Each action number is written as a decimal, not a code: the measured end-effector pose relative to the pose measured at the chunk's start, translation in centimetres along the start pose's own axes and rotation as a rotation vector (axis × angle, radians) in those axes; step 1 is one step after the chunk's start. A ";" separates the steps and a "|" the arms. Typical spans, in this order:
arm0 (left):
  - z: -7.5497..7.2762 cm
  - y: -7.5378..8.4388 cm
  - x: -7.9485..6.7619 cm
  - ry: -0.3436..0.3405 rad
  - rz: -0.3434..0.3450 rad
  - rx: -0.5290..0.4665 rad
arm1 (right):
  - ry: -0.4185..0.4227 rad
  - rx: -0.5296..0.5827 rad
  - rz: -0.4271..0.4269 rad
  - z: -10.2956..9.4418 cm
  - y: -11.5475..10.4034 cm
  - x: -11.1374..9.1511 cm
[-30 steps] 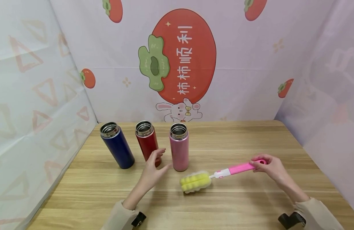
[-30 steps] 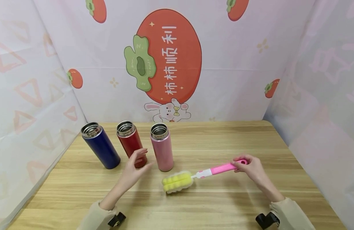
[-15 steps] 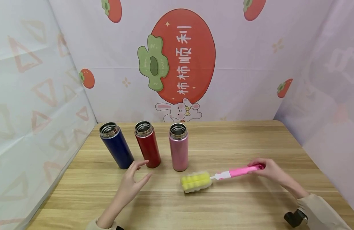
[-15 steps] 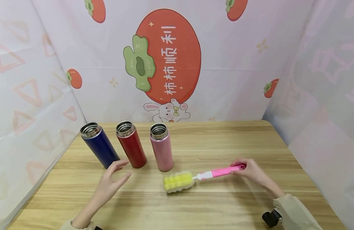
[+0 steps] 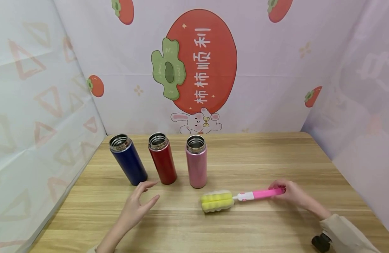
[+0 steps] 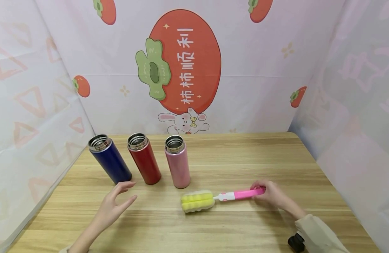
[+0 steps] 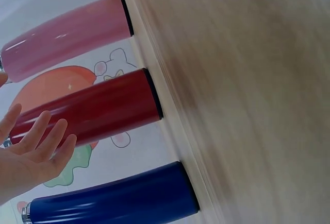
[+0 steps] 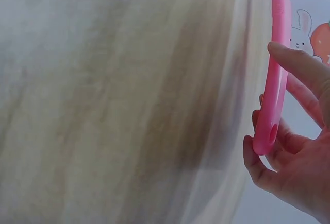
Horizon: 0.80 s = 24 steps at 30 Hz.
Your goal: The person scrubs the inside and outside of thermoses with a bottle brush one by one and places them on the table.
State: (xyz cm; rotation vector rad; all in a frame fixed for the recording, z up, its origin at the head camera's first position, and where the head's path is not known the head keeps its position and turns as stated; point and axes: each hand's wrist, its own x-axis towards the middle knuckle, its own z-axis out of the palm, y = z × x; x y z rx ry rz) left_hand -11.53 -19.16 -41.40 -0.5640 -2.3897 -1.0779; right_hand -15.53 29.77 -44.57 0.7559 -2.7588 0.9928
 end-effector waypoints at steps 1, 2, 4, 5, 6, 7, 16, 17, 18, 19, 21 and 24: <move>0.0 -0.1 -0.1 0.000 0.010 0.002 | -0.011 -0.005 0.023 0.1 0.0 0.0; -0.1 -0.2 -0.1 0.002 0.021 0.004 | -0.021 -0.010 0.048 0.2 0.0 -0.1; -0.2 -0.3 -0.1 0.008 0.047 0.009 | -0.035 -0.012 0.091 0.3 -0.1 -0.1; -0.3 -0.4 -0.1 0.008 0.054 0.010 | -0.038 -0.010 0.108 0.4 -0.1 -0.1; -0.3 -0.4 -0.1 0.008 0.061 0.013 | -0.034 -0.008 0.118 0.5 -0.1 -0.2; -0.4 -0.5 -0.1 0.009 0.070 0.016 | -0.033 -0.010 0.129 0.5 -0.1 -0.2; -1.4 -1.1 0.1 -0.014 0.130 0.070 | 0.028 0.004 0.066 0.5 0.6 -0.4; -1.6 -1.2 0.1 -0.016 0.138 0.077 | 0.043 0.015 0.044 0.4 0.6 -0.4; -1.8 -1.3 0.1 -0.019 0.143 0.083 | 0.059 0.021 0.023 0.3 0.7 -0.5; -2.0 -1.3 0.1 -0.022 0.151 0.094 | 0.077 0.022 0.015 0.2 0.6 -0.5; -2.4 -1.4 0.2 -0.023 0.162 0.139 | 0.118 -0.004 0.011 -0.3 0.4 -0.6; -3.3 -1.6 0.3 -0.003 0.204 0.239 | 0.172 -0.091 0.039 -1.1 -0.2 -0.6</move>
